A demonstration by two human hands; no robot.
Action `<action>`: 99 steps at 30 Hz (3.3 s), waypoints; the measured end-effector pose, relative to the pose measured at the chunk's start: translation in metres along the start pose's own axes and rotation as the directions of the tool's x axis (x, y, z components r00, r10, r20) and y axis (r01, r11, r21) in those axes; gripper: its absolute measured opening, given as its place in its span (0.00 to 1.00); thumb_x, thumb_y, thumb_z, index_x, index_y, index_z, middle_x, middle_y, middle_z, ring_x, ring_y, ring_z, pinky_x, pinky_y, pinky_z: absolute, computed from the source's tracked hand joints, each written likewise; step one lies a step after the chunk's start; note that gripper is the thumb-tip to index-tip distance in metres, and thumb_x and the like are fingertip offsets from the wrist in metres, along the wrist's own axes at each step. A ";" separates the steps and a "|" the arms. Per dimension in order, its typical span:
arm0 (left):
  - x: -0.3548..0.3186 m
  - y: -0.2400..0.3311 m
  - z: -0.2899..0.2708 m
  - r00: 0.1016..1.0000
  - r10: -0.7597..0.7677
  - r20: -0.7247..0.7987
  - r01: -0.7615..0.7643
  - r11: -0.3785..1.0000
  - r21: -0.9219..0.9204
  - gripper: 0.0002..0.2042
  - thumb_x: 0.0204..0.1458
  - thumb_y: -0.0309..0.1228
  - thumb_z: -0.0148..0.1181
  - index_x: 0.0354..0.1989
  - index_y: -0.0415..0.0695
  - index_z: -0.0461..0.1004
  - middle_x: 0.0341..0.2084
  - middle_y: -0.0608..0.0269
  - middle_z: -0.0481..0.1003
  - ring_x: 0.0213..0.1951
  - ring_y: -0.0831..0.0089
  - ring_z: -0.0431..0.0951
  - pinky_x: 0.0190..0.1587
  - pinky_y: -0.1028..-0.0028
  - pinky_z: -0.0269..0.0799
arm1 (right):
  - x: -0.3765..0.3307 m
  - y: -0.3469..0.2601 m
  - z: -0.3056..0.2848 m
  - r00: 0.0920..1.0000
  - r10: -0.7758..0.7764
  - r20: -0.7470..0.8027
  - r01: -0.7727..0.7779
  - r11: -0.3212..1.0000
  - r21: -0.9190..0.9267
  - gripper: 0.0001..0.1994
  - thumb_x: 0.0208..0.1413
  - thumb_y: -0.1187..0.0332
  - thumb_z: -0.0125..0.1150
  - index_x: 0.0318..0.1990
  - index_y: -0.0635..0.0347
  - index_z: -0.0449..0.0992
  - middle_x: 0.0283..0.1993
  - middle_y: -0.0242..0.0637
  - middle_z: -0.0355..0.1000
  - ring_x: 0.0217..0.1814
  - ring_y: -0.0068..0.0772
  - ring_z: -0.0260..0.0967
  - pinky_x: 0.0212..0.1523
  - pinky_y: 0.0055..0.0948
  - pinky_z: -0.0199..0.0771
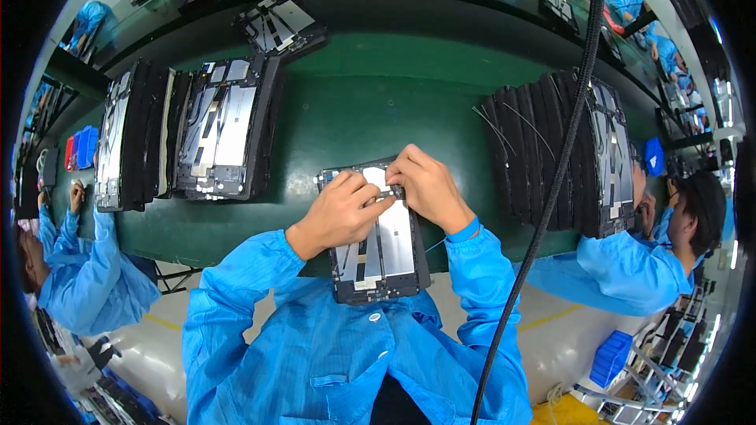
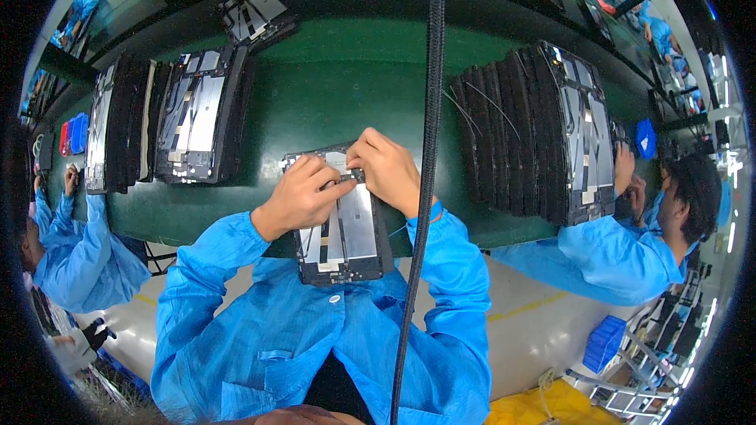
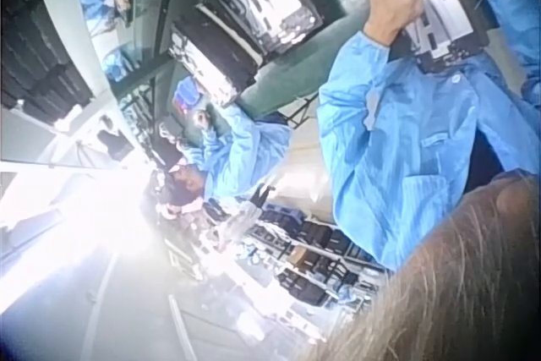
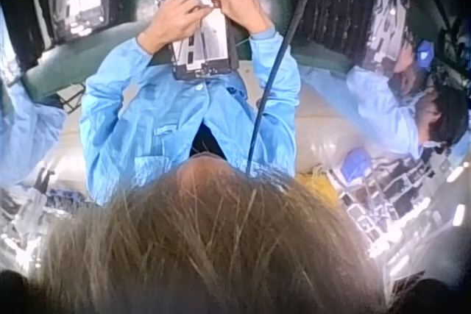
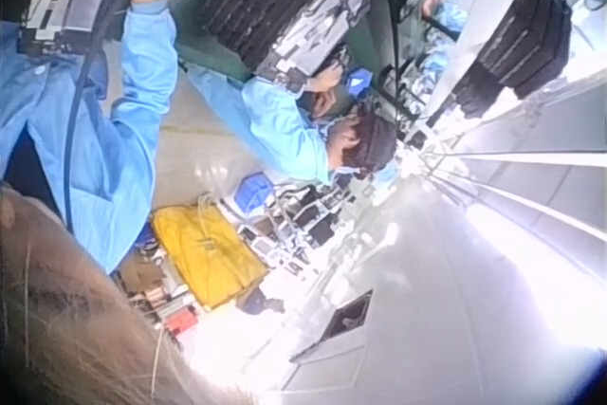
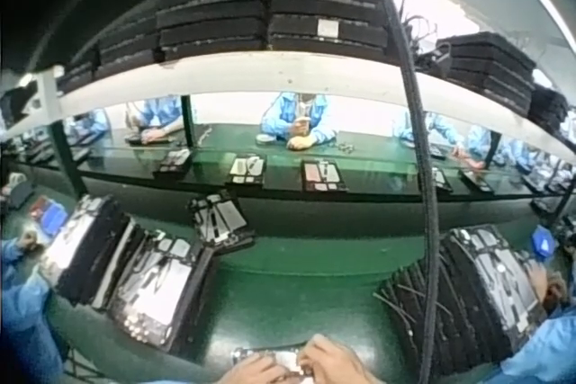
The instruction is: The person assembles the internal components of a tablet device by hand, connecting a ribbon cable to a circuit board and then attaching a screen panel to a tablet chassis.
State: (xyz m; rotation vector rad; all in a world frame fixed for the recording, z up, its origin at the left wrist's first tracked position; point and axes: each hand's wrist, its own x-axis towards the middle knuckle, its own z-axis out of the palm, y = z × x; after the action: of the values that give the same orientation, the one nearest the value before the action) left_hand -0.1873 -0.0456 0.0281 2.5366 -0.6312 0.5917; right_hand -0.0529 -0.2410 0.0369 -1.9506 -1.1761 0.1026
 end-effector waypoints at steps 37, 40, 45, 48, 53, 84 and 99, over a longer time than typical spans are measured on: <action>0.008 -0.010 -0.011 0.974 0.149 0.169 -0.166 0.982 0.086 0.21 0.51 0.28 0.68 0.56 0.43 0.85 0.41 0.63 0.75 0.45 0.61 0.76 0.52 0.60 0.73 | 0.009 0.003 0.000 0.998 -0.054 0.024 0.053 0.997 0.050 0.06 0.56 0.80 0.73 0.37 0.59 0.83 0.41 0.40 0.74 0.42 0.50 0.78 0.41 0.44 0.80; 0.010 -0.009 -0.008 0.977 0.164 0.135 -0.178 0.980 0.094 0.25 0.45 0.26 0.69 0.56 0.44 0.85 0.40 0.63 0.74 0.42 0.62 0.75 0.50 0.60 0.74 | 0.006 0.003 -0.001 0.999 -0.031 0.038 0.031 0.999 0.007 0.06 0.55 0.79 0.73 0.37 0.59 0.83 0.40 0.39 0.74 0.42 0.49 0.78 0.42 0.44 0.79; 0.007 -0.010 -0.007 0.985 0.144 0.099 -0.152 0.986 0.070 0.23 0.45 0.24 0.69 0.54 0.45 0.85 0.41 0.63 0.76 0.42 0.62 0.76 0.50 0.60 0.75 | 0.008 0.001 0.002 0.998 -0.047 0.037 0.047 0.999 0.018 0.06 0.55 0.80 0.73 0.37 0.59 0.83 0.40 0.40 0.73 0.43 0.49 0.77 0.42 0.44 0.78; 0.007 -0.006 -0.008 0.990 0.124 0.062 -0.128 0.989 0.073 0.23 0.45 0.23 0.69 0.54 0.46 0.86 0.42 0.63 0.77 0.41 0.61 0.76 0.50 0.60 0.75 | 0.007 -0.001 0.002 0.999 -0.034 0.031 0.033 0.999 0.025 0.06 0.55 0.80 0.73 0.37 0.60 0.83 0.40 0.40 0.73 0.43 0.50 0.77 0.43 0.44 0.78; 0.003 -0.006 -0.006 0.992 0.098 0.073 -0.103 0.993 0.061 0.24 0.43 0.22 0.69 0.54 0.46 0.86 0.42 0.63 0.77 0.41 0.61 0.77 0.49 0.60 0.75 | 0.005 -0.001 0.004 1.000 -0.015 0.022 0.014 0.999 0.036 0.06 0.55 0.81 0.72 0.37 0.61 0.83 0.40 0.41 0.74 0.43 0.50 0.77 0.43 0.44 0.78; 0.002 -0.012 -0.007 0.991 0.074 0.110 -0.079 0.996 0.036 0.26 0.44 0.23 0.70 0.57 0.45 0.84 0.43 0.62 0.77 0.45 0.60 0.77 0.52 0.59 0.74 | 0.009 0.007 0.006 0.996 0.079 0.044 -0.087 0.964 0.250 0.03 0.58 0.80 0.72 0.38 0.63 0.85 0.39 0.42 0.76 0.39 0.46 0.78 0.40 0.40 0.78; 0.085 -0.122 -0.130 0.990 -0.122 -0.070 0.138 0.938 0.317 0.09 0.53 0.30 0.64 0.41 0.44 0.84 0.36 0.51 0.80 0.42 0.48 0.82 0.47 0.49 0.78 | 0.003 -0.006 0.001 0.993 0.116 0.039 -0.120 0.982 0.145 0.03 0.59 0.81 0.73 0.38 0.65 0.85 0.39 0.44 0.76 0.40 0.48 0.77 0.41 0.40 0.77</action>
State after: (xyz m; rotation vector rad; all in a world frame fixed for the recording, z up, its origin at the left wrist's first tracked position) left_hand -0.0929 0.0910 0.1357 2.8278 -0.3683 0.7604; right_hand -0.0555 -0.2367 0.0416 -1.8929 -1.0414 0.2747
